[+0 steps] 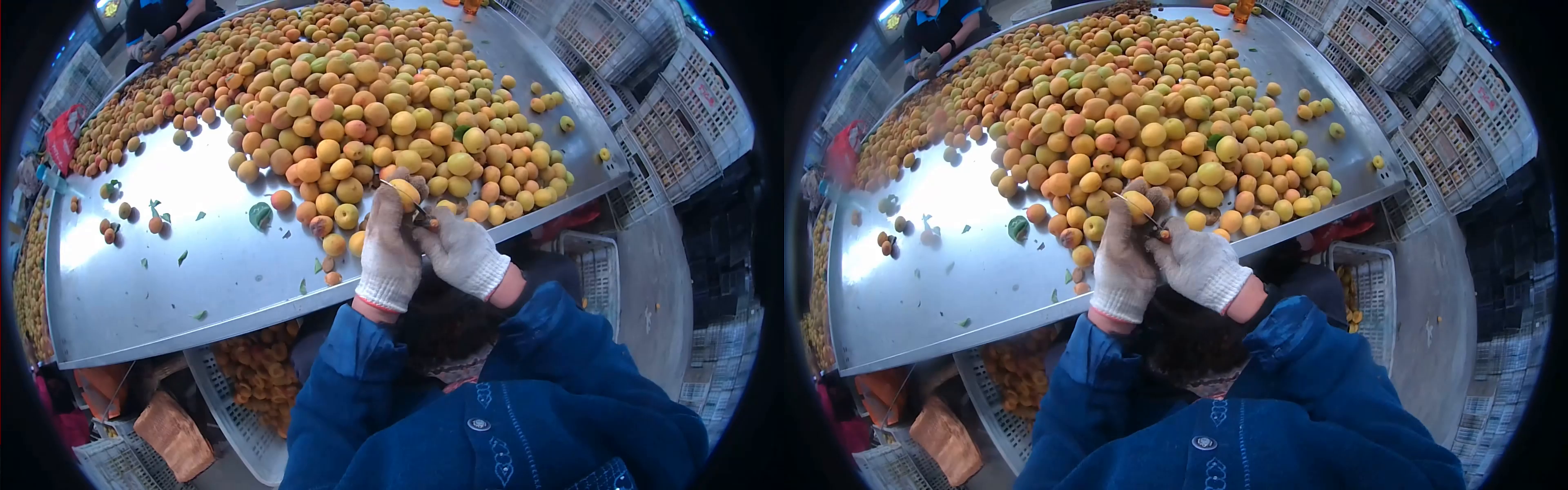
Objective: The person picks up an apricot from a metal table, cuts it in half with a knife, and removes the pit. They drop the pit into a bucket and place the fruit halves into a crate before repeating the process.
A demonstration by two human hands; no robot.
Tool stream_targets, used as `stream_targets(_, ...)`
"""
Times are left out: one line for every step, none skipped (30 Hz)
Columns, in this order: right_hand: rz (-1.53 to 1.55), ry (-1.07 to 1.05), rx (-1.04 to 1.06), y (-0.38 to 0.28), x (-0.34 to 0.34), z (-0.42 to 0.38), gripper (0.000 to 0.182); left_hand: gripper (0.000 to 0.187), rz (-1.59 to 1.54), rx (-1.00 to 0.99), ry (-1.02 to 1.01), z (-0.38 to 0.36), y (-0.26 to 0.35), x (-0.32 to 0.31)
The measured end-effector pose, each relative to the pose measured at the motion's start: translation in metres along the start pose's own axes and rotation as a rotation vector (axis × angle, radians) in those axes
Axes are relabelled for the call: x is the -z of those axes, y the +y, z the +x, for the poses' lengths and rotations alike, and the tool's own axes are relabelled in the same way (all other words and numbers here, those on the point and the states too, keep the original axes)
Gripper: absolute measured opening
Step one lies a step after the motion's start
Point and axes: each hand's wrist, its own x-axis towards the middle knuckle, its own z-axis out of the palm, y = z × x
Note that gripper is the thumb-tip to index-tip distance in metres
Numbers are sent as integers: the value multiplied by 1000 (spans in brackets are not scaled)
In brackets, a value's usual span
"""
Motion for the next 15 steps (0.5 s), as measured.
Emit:
stream_targets(33, -10, 6, -2, 2, 0, 33, 57, 171, -72, -20, -2, 4, -3)
stream_targets(34, -11, 7, -3, 3, 0, 33, 57, 172, -73, -18, -3, 6, -4)
stream_targets(-13, -16, 12, -4, 5, 0, 33, 58, 164, -85, -16, -4, 7, -6)
stream_targets(-61, -21, 17, -5, 6, 1, 33, 59, 156, -98, -14, -4, 7, -7)
stream_targets(-61, -21, 16, -5, 6, 1, 33, 59, 156, -97, -15, -2, 5, -6)
stream_targets(-96, -24, 6, -5, 5, 3, 37, 56, -6, -22, 24, 1, 0, -3)
stream_targets(-132, -28, -5, -5, 4, 3, 41, 52, -167, 53, 63, 2, -3, -2)
stream_targets(-131, -28, -8, -5, 2, 2, 41, 52, -167, 57, 63, 1, -2, -1)
stream_targets(-130, -24, -8, -4, -1, 2, 40, 52, -208, 85, 46, -1, -1, -1)
stream_targets(-129, -18, -7, -4, -2, 2, 40, 52, -248, 113, 28, -1, 0, -1)
stream_targets(-127, -14, -10, -3, -1, 3, 40, 52, -245, 115, 25, 1, -2, 2)
stream_targets(-79, -9, 0, -3, 1, 3, 40, 57, -177, 80, -9, 3, -6, 5)
stream_targets(-32, -7, 13, -2, 3, 4, 40, 61, -111, 41, -40, 4, -8, 7)
stream_targets(-34, -7, 16, -3, 6, 4, 40, 61, -113, 39, -41, 2, -4, 2)
stream_targets(-24, -19, 5, -4, 9, 3, 40, 61, 141, -54, -32, -2, 0, -4)
